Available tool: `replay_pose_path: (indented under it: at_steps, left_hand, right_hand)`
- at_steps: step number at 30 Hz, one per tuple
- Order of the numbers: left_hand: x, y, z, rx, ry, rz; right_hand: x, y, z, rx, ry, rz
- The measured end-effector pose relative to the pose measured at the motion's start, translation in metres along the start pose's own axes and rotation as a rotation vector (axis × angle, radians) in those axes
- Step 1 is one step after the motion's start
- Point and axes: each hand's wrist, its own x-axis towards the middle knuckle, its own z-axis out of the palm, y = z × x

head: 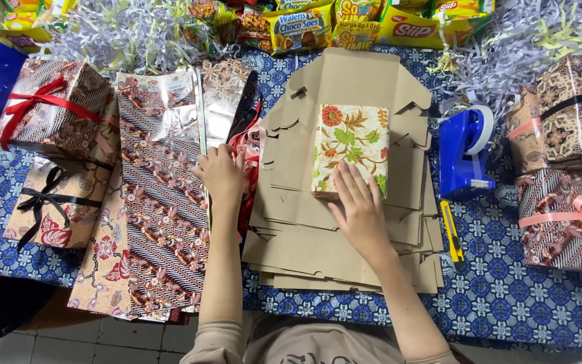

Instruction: Tying a decorative red ribbon around a small gift box with a floral pattern.

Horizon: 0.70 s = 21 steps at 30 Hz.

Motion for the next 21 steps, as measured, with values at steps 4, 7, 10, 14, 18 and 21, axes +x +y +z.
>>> replay_pose_path:
  at_steps: [4, 7, 10, 14, 18, 21]
  left_hand:
    - [0.015, 0.024, -0.013, 0.022, 0.002, -0.063]
    - [0.022, 0.042, -0.016, -0.111, 0.058, 0.045]
    - [0.027, 0.050, 0.013, -0.008, 0.058, 0.145]
    - [0.034, 0.071, 0.011, -0.221, -0.161, -0.024]
    - [0.043, 0.077, -0.008, -0.234, -0.128, 0.036]
    - [0.047, 0.073, -0.034, -0.448, -0.129, -0.005]
  right_hand:
    - [-0.001, 0.001, 0.003, -0.011, 0.010, 0.009]
    - [-0.001, 0.000, 0.005, -0.015, 0.021, 0.003]
    - [0.000, 0.001, 0.004, -0.028, 0.029, -0.009]
    - [-0.002, 0.001, 0.002, -0.010, 0.017, 0.001]
    - [-0.001, 0.001, 0.000, 0.007, 0.006, 0.015]
    - [-0.001, 0.001, -0.001, 0.014, 0.003, 0.015]
